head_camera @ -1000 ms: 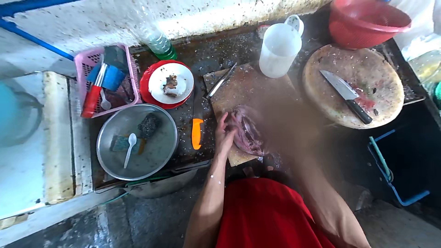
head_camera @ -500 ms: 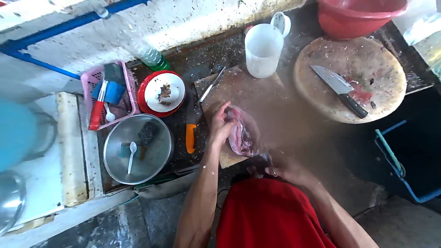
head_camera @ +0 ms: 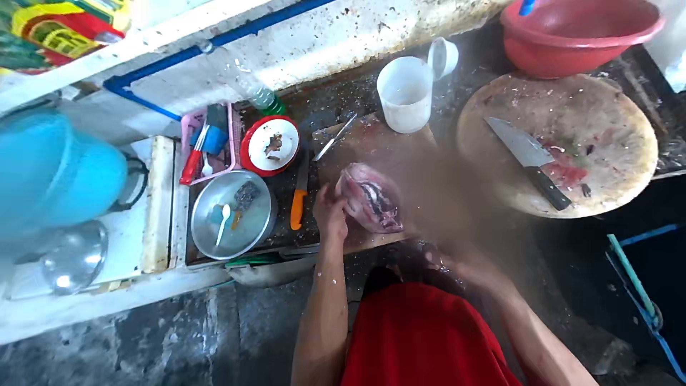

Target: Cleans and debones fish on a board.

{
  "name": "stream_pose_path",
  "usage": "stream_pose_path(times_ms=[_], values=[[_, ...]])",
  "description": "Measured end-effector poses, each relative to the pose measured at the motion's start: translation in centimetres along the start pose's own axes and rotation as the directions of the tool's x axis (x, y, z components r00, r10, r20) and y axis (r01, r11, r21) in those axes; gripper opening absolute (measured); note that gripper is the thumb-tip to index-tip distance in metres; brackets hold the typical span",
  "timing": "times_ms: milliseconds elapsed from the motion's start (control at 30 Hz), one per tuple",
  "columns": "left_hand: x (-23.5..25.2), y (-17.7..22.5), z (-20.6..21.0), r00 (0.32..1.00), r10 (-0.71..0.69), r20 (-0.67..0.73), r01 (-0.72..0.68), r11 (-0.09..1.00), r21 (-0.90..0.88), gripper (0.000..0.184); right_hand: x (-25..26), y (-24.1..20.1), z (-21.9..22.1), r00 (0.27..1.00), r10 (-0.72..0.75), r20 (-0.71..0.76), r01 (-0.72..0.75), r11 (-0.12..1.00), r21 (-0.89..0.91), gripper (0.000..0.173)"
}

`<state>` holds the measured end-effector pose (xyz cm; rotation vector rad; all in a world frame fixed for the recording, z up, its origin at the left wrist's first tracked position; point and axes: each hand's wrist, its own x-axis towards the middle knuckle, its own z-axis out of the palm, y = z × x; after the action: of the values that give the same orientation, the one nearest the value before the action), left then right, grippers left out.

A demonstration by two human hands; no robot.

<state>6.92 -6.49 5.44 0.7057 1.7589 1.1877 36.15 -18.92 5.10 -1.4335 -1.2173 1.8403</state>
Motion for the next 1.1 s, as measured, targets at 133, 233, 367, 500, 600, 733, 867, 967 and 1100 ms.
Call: stream_pose_path(times_ms=[133, 233, 367, 500, 600, 733, 867, 967, 1100], values=[[2.4, -5.0, -2.5, 0.994, -0.055, -0.098, 0.072, 0.981, 0.179, 0.074, 0.7, 0.8, 1.0, 0.997, -0.002, 0.083, 0.009, 0.996, -0.088, 0.057], [1.7, -5.3, -3.0, 0.999, -0.046, -0.026, 0.053, 0.911, 0.408, 0.083, 1.0, 0.9, 1.7, 0.99, 0.027, 0.138, -0.012, 0.994, -0.107, 0.058], [0.4, -3.4, -2.3, 0.989, -0.079, 0.122, -0.03, 0.712, 0.702, 0.097, 1.8, 0.0, 2.5, 0.989, 0.035, 0.141, -0.018, 0.993, -0.116, 0.055], [1.0, -4.6, -1.9, 0.995, -0.034, 0.099, -0.012, 0.903, 0.429, 0.094, 2.7, -1.5, 2.1, 0.987, 0.102, 0.124, -0.047, 0.922, -0.385, 0.06], [-0.6, -5.1, -1.1, 0.983, -0.172, 0.07, 0.161, 0.977, 0.142, 0.101, 3.8, -2.0, 1.8, 0.954, 0.207, 0.219, -0.104, 0.908, -0.406, 0.06], [-3.3, -5.2, -0.8, 0.965, -0.141, 0.22, 0.071, 0.952, 0.297, 0.104, 4.9, -2.7, 1.3, 0.95, 0.283, 0.132, -0.146, 0.777, -0.612, 0.062], [-5.1, -7.0, 0.0, 0.98, -0.057, 0.192, 0.033, 0.991, 0.126, 0.096, 5.4, -3.6, 1.0, 0.95, 0.307, 0.063, -0.155, 0.635, -0.757, 0.067], [-6.8, -7.5, 1.4, 0.988, -0.097, 0.12, 0.115, 0.982, -0.149, 0.09, 5.0, -3.6, 0.5, 0.949, 0.311, 0.04, -0.173, 0.626, -0.76, 0.066], [-8.0, -7.7, 2.9, 0.988, -0.15, 0.028, 0.151, 0.945, -0.29, 0.084, 3.4, -2.5, 0.1, 0.964, 0.247, 0.097, -0.137, 0.776, -0.616, 0.06]])
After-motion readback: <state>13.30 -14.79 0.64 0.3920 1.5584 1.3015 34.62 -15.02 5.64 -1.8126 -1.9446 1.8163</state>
